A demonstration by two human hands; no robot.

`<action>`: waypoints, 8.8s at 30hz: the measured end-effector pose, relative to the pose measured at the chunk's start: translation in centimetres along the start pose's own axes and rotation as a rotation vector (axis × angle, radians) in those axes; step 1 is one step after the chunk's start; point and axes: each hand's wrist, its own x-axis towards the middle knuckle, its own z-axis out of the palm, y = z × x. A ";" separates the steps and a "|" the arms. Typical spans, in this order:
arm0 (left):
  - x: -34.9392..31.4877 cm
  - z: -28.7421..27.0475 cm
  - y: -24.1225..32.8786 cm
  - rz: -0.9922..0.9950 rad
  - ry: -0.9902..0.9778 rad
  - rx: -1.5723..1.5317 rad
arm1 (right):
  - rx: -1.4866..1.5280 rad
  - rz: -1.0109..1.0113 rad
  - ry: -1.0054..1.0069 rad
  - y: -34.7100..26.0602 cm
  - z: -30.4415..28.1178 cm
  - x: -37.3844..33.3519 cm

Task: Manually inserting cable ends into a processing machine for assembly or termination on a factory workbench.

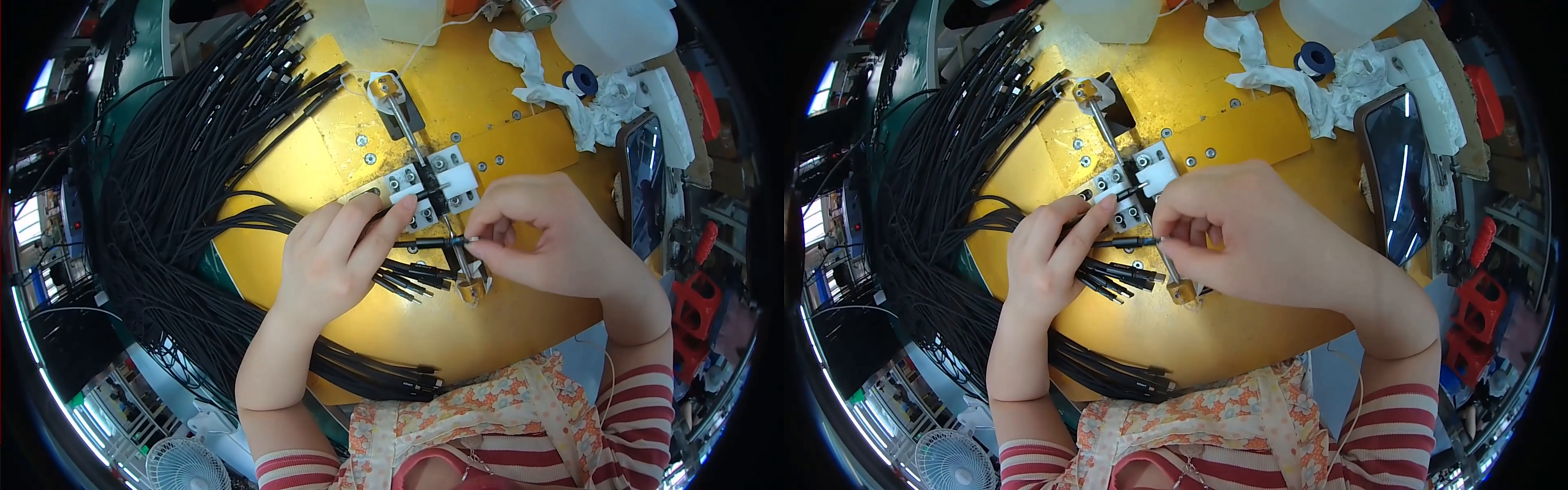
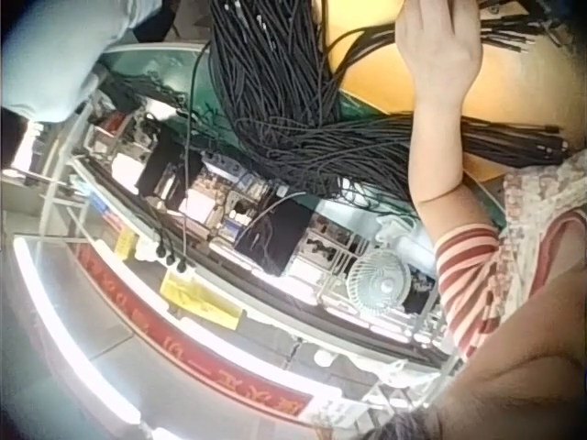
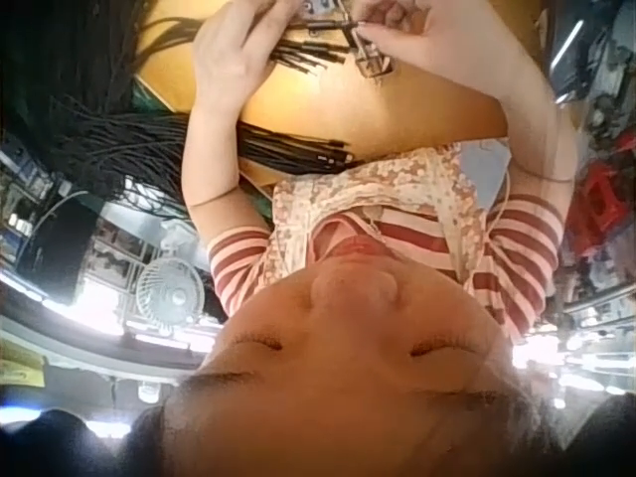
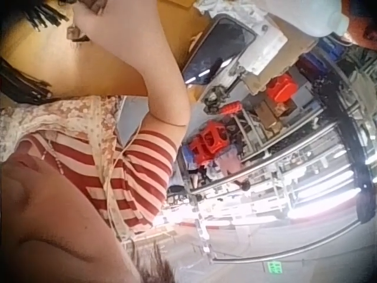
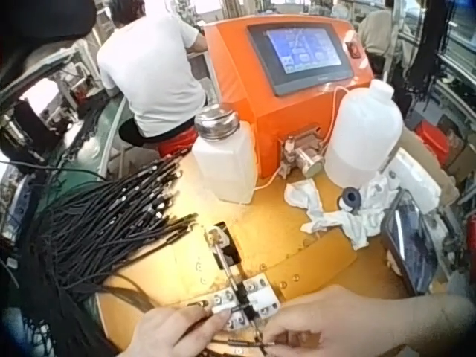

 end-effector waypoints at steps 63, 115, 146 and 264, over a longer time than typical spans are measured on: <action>0.2 -0.1 0.6 -0.065 0.014 -0.015 | -0.518 -0.588 0.131 1.1 2.7 -0.3; 0.1 -0.5 1.0 -0.022 -0.025 0.134 | -0.636 -0.422 0.299 1.2 0.8 0.7; 1.5 -7.3 3.5 -0.342 -0.327 -0.484 | -0.109 -0.566 0.153 0.3 1.4 -0.7; 0.7 -1.8 0.4 -0.048 -0.086 0.004 | -0.359 -0.465 0.366 2.5 0.3 2.0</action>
